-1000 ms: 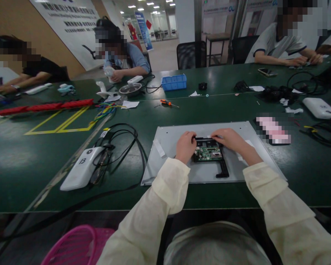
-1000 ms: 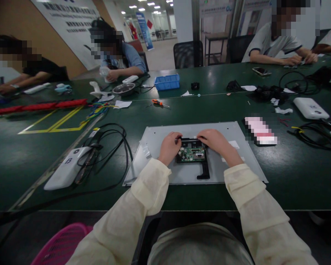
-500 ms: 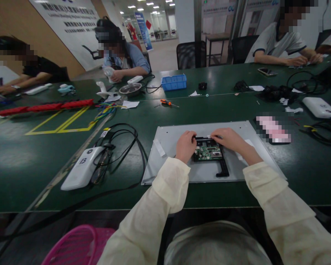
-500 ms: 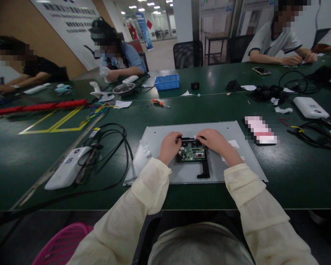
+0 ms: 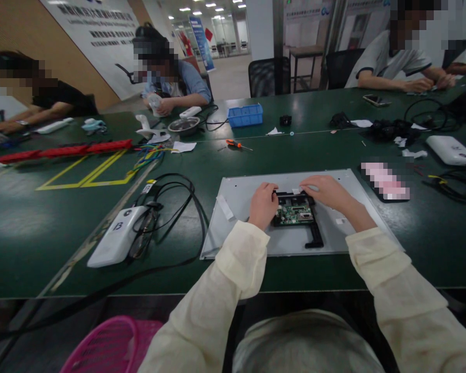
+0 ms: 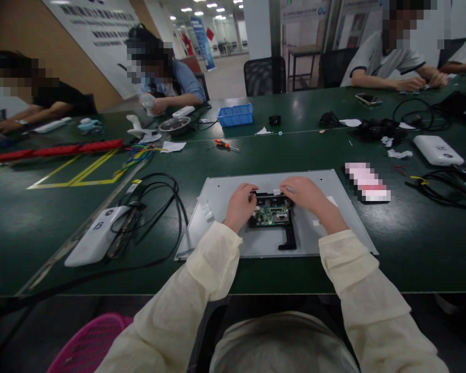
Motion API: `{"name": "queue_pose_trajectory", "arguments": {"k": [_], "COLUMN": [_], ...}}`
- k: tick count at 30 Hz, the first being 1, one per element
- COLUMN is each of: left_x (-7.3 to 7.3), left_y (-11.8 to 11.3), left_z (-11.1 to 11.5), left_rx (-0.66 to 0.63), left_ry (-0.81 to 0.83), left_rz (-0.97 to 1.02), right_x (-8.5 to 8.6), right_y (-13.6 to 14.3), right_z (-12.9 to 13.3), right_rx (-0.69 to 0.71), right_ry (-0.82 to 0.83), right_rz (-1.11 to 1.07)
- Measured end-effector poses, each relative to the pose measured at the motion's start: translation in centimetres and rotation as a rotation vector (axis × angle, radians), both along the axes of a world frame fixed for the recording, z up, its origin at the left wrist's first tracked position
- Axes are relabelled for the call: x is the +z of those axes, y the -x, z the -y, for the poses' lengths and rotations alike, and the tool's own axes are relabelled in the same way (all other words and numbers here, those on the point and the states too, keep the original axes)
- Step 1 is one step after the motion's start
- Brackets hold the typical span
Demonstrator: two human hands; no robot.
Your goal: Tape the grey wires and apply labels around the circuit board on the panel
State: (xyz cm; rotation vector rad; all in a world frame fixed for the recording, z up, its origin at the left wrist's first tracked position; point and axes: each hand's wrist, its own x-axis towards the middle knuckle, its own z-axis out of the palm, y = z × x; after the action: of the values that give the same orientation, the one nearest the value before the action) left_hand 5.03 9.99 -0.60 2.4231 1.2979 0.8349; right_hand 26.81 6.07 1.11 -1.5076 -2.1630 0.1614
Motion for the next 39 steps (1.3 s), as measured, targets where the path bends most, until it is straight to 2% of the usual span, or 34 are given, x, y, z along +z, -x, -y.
{"name": "queue_pose_trajectory", "arguments": {"k": [4,9,16,20,27,34,36,39], "left_x": [0.4,1.0,1.5,1.7,1.7,1.8,1.8,1.7], "left_y": [-0.2,-0.8,-1.9,-2.1,-2.1,-2.1,-2.1,-2.1], "left_z": [0.2,1.4,3.6,4.0,4.1,3.9,3.9,3.8], "left_rx": [-0.016,-0.105,-0.339,-0.395,-0.449,-0.479,-0.483,-0.486], "left_ry": [-0.046,-0.096,-0.161,-0.182,-0.185,-0.189,-0.192,-0.196], "left_rz": [0.009,-0.037,-0.204,-0.266,-0.330,-0.358,-0.358,-0.351], "right_x": [0.8,-0.3,-2.1,-2.4,-1.6,-1.3,-1.0,-0.6], "right_y": [-1.9,-5.3,-7.7,-7.4,-5.8,-5.5,-5.3,-4.4], "right_z": [1.3,3.4,4.8,4.8,5.1,5.2,5.3,5.5], "right_rx": [-0.118,-0.311,-0.304,-0.306,-0.390,-0.405,-0.371,-0.230], "right_ry": [0.021,0.112,0.255,0.292,0.316,0.293,0.319,0.420], "right_rz": [0.017,0.105,-0.047,-0.055,-0.163,-0.101,-0.181,-0.400]}}
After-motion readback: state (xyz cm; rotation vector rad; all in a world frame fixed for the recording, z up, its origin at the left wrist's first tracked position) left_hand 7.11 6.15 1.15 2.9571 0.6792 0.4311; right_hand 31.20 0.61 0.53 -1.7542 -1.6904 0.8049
